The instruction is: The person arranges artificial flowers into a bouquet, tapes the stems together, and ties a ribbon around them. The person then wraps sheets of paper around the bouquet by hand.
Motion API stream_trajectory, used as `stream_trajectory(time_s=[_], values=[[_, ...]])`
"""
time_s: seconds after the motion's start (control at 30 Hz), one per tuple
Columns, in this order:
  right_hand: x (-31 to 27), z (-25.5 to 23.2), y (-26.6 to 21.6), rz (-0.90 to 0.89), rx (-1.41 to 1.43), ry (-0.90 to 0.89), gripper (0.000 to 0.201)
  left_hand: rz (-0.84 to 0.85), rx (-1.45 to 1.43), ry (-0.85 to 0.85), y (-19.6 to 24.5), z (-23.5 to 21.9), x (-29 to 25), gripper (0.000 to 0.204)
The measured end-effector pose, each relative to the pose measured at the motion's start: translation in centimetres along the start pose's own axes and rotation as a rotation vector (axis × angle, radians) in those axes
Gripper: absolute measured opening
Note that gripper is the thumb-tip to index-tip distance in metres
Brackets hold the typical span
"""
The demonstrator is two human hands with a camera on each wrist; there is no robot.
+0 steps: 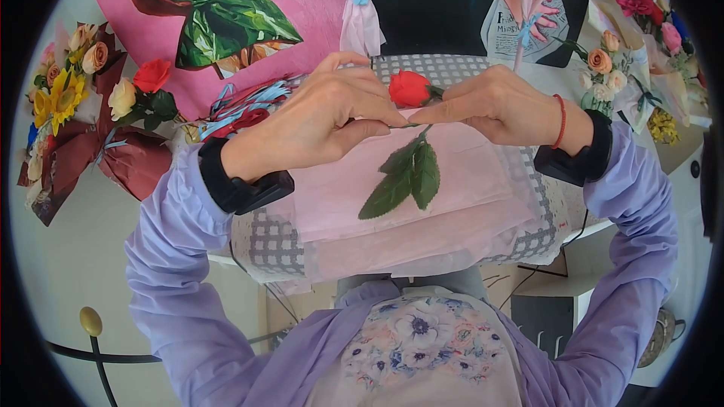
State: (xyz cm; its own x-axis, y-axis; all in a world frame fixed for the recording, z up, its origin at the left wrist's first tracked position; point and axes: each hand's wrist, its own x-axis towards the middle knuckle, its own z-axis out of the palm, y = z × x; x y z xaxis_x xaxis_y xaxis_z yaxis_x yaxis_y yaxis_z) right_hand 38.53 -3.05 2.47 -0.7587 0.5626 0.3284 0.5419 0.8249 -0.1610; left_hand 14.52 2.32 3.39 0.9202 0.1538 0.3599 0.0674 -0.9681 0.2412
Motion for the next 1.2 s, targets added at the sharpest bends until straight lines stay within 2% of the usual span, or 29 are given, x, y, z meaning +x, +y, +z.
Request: stream_trajectory(time_s=[0.1, 0.17, 0.23, 0.3, 0.37, 0.43, 0.47, 0.57, 0.6, 0.67, 0.7, 0.73, 0.77, 0.83, 0.87, 0.9, 0.97, 1.0, 1.07, 1.1, 1.17, 1.2], values=[[0.0, 0.4, 0.6, -0.011, 0.036, 0.085, 0.038, -0.066, -0.018, -0.002, -0.5, 0.0, 0.3, 0.020], [0.4, 0.1, 0.1, 0.223, 0.064, 0.029, 0.028, -0.103, -0.029, 0.008, -0.6, -0.4, 0.6, 0.021], [0.6, 0.1, 0.0, 0.207, 0.094, 0.063, 0.024, -0.292, -0.235, -0.008, -0.2, -1.1, 1.0, 0.023], [0.7, 0.2, 0.2, 0.195, 0.128, 0.098, 0.021, -0.281, -0.242, -0.036, -0.4, -1.3, 1.1, 0.024], [0.7, 0.3, 0.6, 0.073, 0.107, 0.142, 0.020, -0.272, -0.253, -0.070, -0.6, -1.4, 1.1, 0.024], [0.7, 0.5, 0.9, 0.040, 0.152, 0.184, 0.020, -0.143, -0.263, -0.036, -0.9, -1.5, 1.0, 0.024], [0.6, 0.6, 1.0, 0.004, 0.193, 0.226, 0.019, -0.142, -0.265, -0.037, -0.9, -1.4, 1.1, 0.024], [0.7, 0.6, 1.0, 0.093, 0.208, 0.192, 0.020, -0.216, -0.290, -0.059, -0.8, -1.6, 1.1, 0.023], [0.7, 0.4, 1.0, 0.091, 0.202, 0.193, 0.020, -0.246, -0.265, -0.021, -0.9, -1.7, 1.1, 0.022], [0.6, 0.0, 0.9, 0.327, 0.370, 0.057, 0.018, -0.273, -0.235, 0.020, -1.2, -2.4, 1.0, 0.022], [0.4, 0.0, 1.2, 0.324, 0.363, 0.060, 0.018, -0.396, -0.457, 0.163, -1.5, -3.1, 0.8, 0.024], [0.2, 0.2, 1.5, 0.401, 0.527, 0.084, 0.019, -0.516, -0.680, 0.308, -1.8, -3.7, 0.6, 0.028], [0.1, 0.3, 1.8, 0.478, 0.692, 0.110, 0.021, -0.509, -0.675, 0.310, -2.0, -4.1, 0.3, 0.028], [0.0, 0.0, 1.8, 0.471, 0.782, 0.122, 0.021, -0.474, -0.329, 0.435, -2.9, -4.5, -0.3, 0.038], [-0.2, -0.1, 1.8, 0.466, 0.880, 0.127, 0.021, -0.416, -0.484, 0.507, -4.4, -3.5, -0.8, 0.041], [-0.2, 0.0, 1.7, 0.463, 0.871, 0.137, 0.021, -0.404, -0.477, 0.506, -4.4, -3.2, -0.7, 0.041], [-0.3, 0.5, 1.7, 0.472, 0.970, 0.245, 0.022, -0.433, -0.906, 0.526, -3.5, -2.4, -0.8, 0.039], [-0.1, 0.9, 1.5, 0.468, 0.959, 0.252, 0.022, -0.451, -0.971, 0.477, -3.4, -2.2, -0.7, 0.034], [0.5, 1.7, 1.1, 0.504, 0.973, 0.449, 0.019, -0.459, -0.959, 0.460, -2.7, -1.2, -0.1, 0.033], [0.8, 1.9, 0.8, 0.499, 0.966, 0.452, 0.019, -0.480, -0.950, 0.444, -1.9, -0.7, 0.5, 0.031], [1.5, 2.4, 0.4, 0.456, 0.947, 0.575, 0.018, -0.450, -0.969, 0.445, -0.8, 0.2, 1.4, 0.032], [1.8, 2.6, 0.2, 0.450, 0.940, 0.579, 0.018, -0.401, -0.980, 0.440, -0.7, 0.6, 1.7, 0.033]])
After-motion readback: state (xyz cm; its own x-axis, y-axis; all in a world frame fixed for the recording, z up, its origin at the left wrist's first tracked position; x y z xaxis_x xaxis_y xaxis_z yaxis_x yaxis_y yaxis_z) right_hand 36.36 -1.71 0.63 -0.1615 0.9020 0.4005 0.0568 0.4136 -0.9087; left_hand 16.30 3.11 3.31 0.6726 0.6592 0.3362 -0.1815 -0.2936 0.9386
